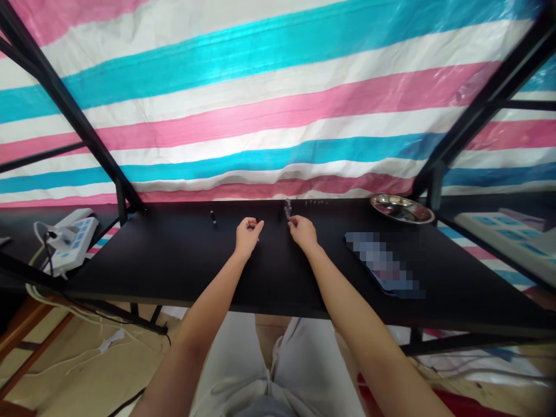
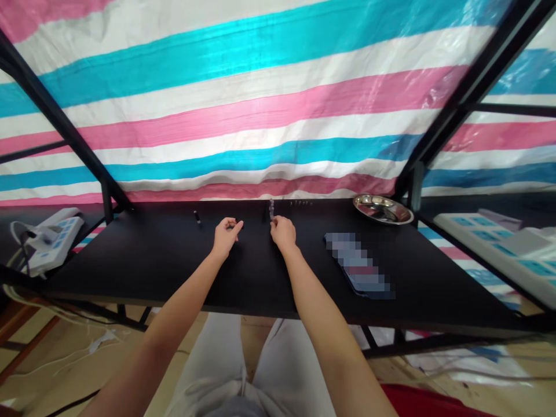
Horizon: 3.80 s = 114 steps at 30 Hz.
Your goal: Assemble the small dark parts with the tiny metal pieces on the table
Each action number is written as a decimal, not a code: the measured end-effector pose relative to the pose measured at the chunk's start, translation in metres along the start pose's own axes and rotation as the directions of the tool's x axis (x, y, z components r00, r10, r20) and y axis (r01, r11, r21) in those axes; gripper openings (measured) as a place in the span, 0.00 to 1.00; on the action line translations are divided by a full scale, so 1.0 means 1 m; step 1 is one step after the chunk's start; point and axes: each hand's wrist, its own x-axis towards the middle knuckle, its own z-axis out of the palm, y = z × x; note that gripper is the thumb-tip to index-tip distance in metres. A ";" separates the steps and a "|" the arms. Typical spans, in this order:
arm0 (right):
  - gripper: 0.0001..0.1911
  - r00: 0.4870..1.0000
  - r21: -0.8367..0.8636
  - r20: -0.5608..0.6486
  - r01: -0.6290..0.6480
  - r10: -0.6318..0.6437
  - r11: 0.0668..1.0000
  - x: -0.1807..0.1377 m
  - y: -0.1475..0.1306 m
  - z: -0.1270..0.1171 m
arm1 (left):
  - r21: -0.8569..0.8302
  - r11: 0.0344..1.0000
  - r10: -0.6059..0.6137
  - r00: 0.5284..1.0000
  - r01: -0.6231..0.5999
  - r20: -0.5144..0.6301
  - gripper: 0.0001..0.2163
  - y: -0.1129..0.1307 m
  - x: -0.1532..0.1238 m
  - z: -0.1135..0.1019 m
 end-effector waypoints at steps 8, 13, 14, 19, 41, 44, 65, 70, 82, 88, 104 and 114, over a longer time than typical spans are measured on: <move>0.13 0.998 -0.087 -0.022 -0.068 0.066 0.994 0.011 0.000 0.006 | 0.180 0.983 0.028 0.998 -0.039 0.063 0.10 -0.005 -0.001 -0.001; 0.14 0.997 -0.110 0.006 -0.078 0.079 0.991 0.013 0.000 0.006 | 0.323 0.937 0.098 0.989 -0.131 0.115 0.08 -0.010 0.001 0.004; 0.14 0.996 -0.115 0.011 -0.081 0.083 0.990 0.013 0.000 0.006 | 0.337 0.930 0.108 0.986 -0.144 0.124 0.08 -0.010 0.003 0.006; 0.14 0.994 -0.142 0.044 -0.091 0.098 0.986 0.012 -0.001 0.003 | 0.434 0.880 0.124 0.975 -0.193 0.182 0.08 -0.011 0.016 0.021; 0.14 0.986 -0.215 0.131 -0.077 0.107 0.973 0.002 -0.008 -0.012 | 0.761 0.632 -0.002 0.981 -0.148 0.192 0.09 -0.015 0.040 0.068; 0.14 0.983 -0.211 0.142 -0.084 0.116 0.974 0.001 -0.009 -0.013 | 0.781 0.610 -0.024 0.982 -0.134 0.187 0.10 -0.012 0.039 0.066; 0.13 0.979 -0.187 0.157 -0.100 0.130 0.977 -0.001 -0.008 -0.013 | 0.793 0.606 -0.061 0.990 -0.062 0.125 0.12 -0.005 0.036 0.063; 0.14 0.978 -0.188 0.164 -0.101 0.132 0.977 -0.001 -0.008 -0.013 | 0.799 0.597 -0.063 0.989 -0.071 0.135 0.12 -0.006 0.037 0.063; 0.13 0.982 -0.167 0.146 -0.092 0.117 0.982 -0.003 -0.007 -0.013 | 0.799 0.595 -0.069 0.986 -0.082 0.153 0.13 -0.007 0.037 0.062; 0.13 0.980 -0.169 0.157 -0.095 0.122 0.981 -0.003 -0.008 -0.013 | 0.798 0.595 -0.055 0.985 -0.099 0.163 0.13 -0.010 0.038 0.062; 0.10 0.988 -0.047 0.154 0.018 -0.011 0.999 -0.011 -0.017 -0.014 | 0.453 0.883 0.196 0.974 -0.125 -0.114 0.27 -0.009 0.012 0.015; 0.13 0.932 0.123 0.185 0.294 -0.313 0.948 -0.024 -0.030 -0.007 | -0.378 0.905 -0.363 0.819 0.196 -0.445 0.41 -0.009 0.043 -0.038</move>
